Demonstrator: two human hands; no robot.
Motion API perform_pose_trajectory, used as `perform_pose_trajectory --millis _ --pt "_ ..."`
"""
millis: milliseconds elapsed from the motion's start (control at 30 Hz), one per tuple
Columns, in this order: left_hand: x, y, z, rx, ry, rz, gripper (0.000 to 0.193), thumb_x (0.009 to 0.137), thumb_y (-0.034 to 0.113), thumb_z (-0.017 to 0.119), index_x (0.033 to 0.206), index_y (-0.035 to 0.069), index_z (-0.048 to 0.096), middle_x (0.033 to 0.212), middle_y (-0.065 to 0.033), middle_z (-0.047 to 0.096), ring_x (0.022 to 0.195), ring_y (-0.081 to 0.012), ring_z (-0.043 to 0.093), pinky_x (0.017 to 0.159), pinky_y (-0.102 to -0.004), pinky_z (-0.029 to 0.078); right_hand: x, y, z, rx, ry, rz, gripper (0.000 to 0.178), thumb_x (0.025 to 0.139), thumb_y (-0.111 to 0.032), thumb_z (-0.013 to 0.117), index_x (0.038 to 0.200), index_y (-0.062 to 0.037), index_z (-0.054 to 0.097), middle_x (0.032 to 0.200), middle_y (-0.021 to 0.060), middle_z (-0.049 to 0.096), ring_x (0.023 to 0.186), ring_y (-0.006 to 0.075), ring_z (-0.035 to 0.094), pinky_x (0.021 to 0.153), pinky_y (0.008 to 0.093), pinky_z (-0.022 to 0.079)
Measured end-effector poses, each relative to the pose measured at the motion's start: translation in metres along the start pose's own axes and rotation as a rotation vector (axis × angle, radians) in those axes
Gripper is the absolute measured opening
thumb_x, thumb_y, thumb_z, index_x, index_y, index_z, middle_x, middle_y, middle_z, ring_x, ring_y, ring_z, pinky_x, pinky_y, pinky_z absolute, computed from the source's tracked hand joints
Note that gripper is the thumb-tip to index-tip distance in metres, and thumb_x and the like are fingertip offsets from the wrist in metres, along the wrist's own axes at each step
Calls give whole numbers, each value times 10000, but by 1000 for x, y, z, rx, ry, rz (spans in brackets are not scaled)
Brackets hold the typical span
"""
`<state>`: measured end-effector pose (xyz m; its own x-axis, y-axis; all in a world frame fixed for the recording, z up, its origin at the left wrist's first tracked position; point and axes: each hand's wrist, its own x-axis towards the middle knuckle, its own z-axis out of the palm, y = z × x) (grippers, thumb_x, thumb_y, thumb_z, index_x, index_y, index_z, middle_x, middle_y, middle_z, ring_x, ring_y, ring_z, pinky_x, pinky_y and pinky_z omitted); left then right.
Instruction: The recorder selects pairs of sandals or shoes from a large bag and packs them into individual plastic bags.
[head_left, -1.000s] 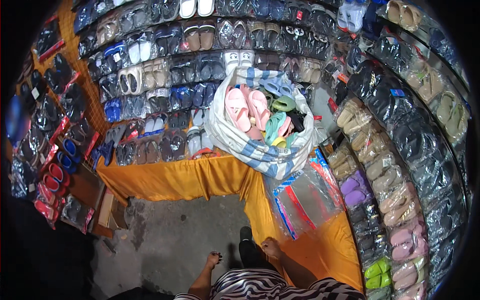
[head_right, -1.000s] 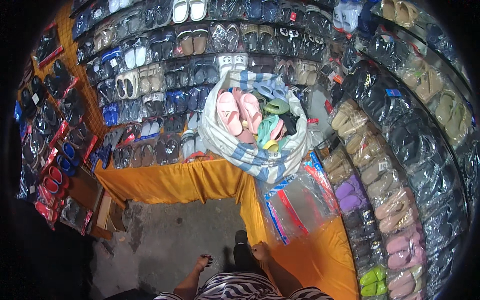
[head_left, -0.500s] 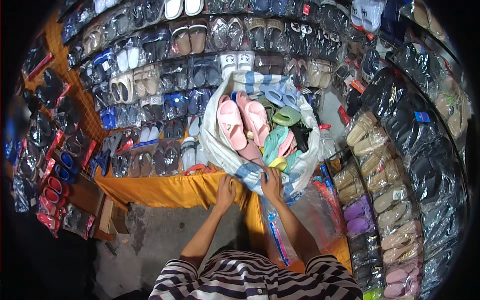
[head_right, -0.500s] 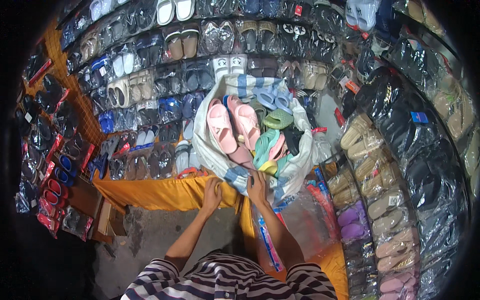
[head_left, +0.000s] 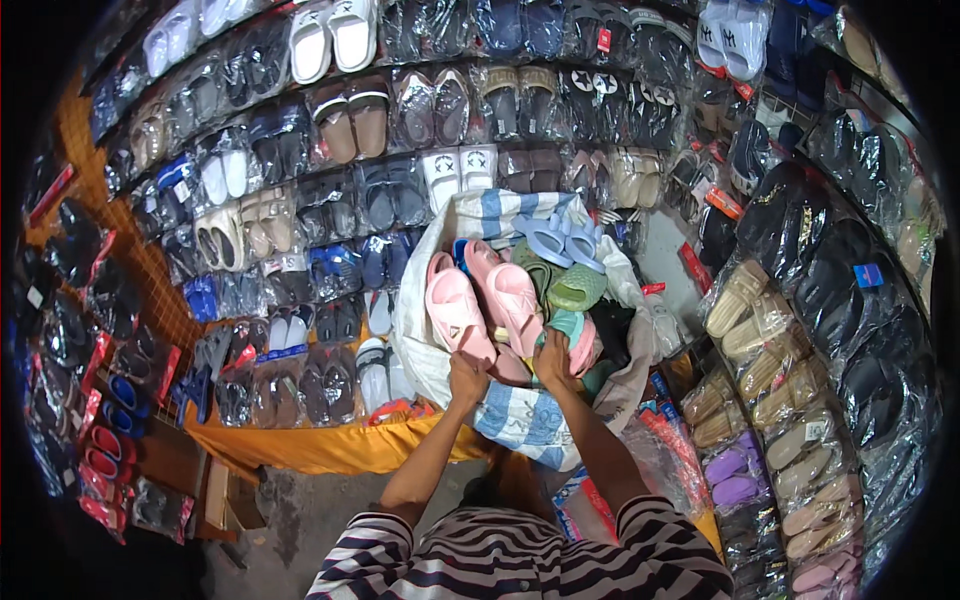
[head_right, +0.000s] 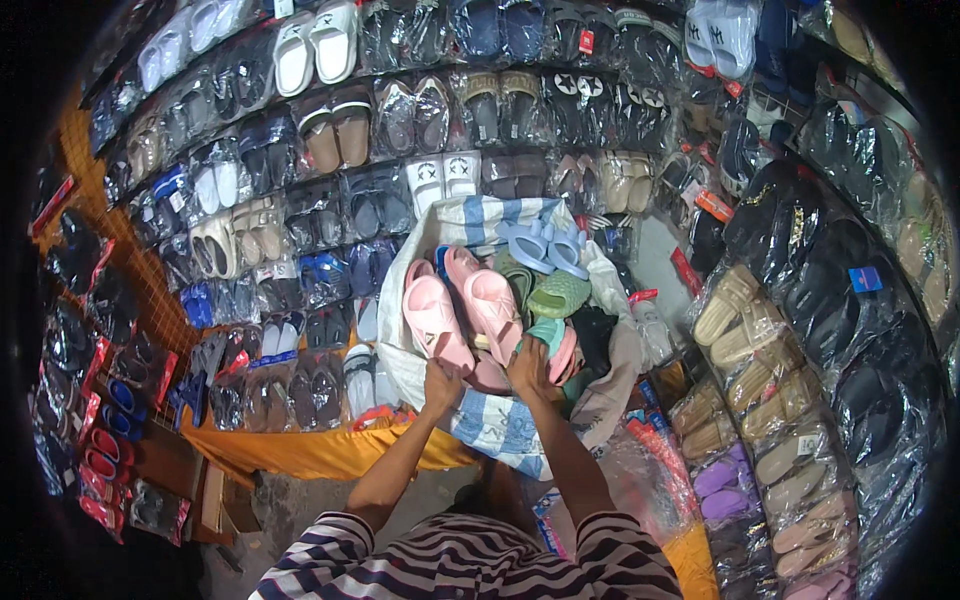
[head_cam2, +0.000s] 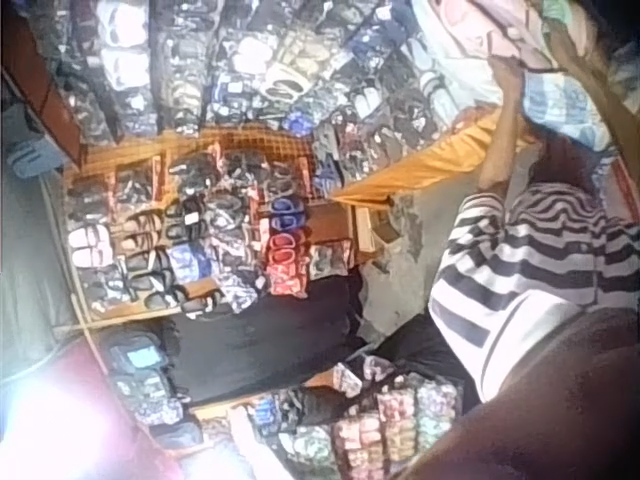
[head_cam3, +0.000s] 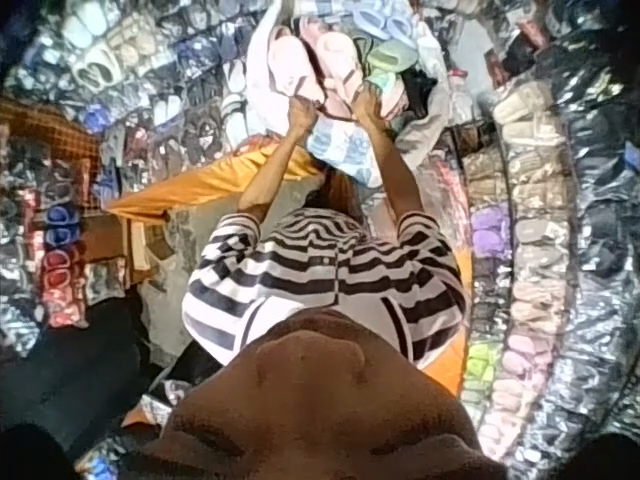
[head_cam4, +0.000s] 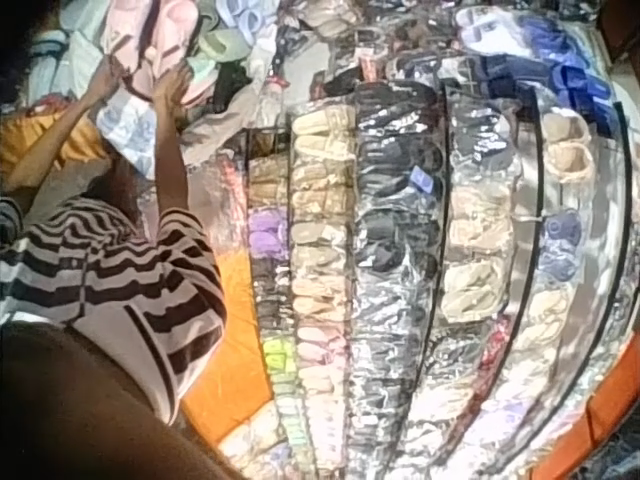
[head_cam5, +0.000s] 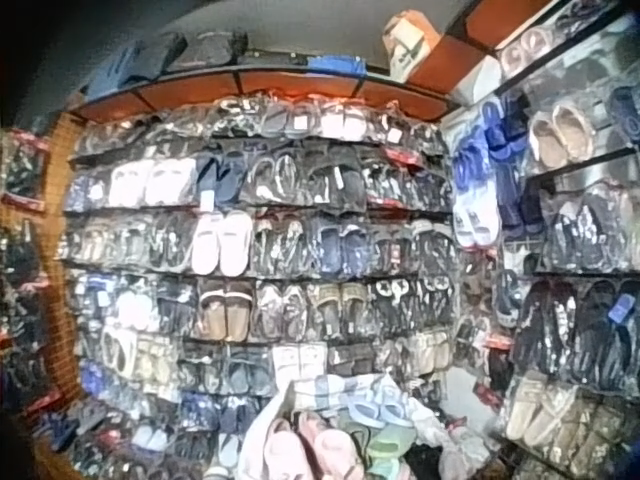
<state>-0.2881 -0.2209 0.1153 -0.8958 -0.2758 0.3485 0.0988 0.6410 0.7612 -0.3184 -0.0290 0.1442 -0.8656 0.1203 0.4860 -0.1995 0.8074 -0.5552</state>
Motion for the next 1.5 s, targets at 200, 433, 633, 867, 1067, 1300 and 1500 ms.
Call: perform_pose_trajectory --millis 200,433,633,867,1067,1300,1500 --pt "23 -28 29 -135 -58 -331 757 745 375 707 1145 -144 328 1092 -343 465 1008 -458 515 891 -461 422 46 11 30 -130 8 57 617 682 -240 772 1166 -9 467 1117 223 510 1082 389 438 882 510 383" --pt "35 -32 36 -44 -137 -452 853 692 328 756 1194 -84 203 1164 -370 383 1014 -491 520 893 -484 442 84 48 54 -309 -325 125 953 505 -324 820 1318 -58 400 1209 216 525 1117 389 494 956 490 374" --pt "27 -40 34 -31 -120 -402 715 707 323 749 1128 -62 319 1143 -327 408 949 -485 550 815 -505 467 93 83 85 -5 -490 141 894 611 -218 699 1372 21 295 1350 319 357 1293 465 282 1057 570 218" --pt "43 -5 2 -353 -204 -284 612 708 319 781 1132 -63 558 1049 -223 626 1011 -332 591 875 -385 445 92 67 65 -97 -556 103 637 745 -118 549 1339 14 359 1123 277 537 1071 405 514 914 472 399" --pt "61 42 -6 -681 -26 -296 706 768 273 741 1271 -105 421 1195 -216 551 1092 -276 530 966 -341 390 105 63 78 568 -267 355 581 814 -97 529 1358 -3 347 1096 264 541 1000 367 549 856 397 429" --pt "60 47 -31 -1049 -154 -434 608 831 149 643 1339 -23 357 1193 -167 536 1051 -222 545 878 -323 458 52 12 4 1221 -531 478 838 774 -85 699 1421 -49 167 1229 80 462 1075 197 504 885 311 430" --pt "48 46 -27 -1107 -412 -539 714 831 108 622 1412 144 210 1269 -139 469 1031 -294 577 705 -434 573 -1 -20 -11 1366 -113 599 923 680 -53 755 1413 -31 195 1279 142 447 1170 244 463 981 331 364"
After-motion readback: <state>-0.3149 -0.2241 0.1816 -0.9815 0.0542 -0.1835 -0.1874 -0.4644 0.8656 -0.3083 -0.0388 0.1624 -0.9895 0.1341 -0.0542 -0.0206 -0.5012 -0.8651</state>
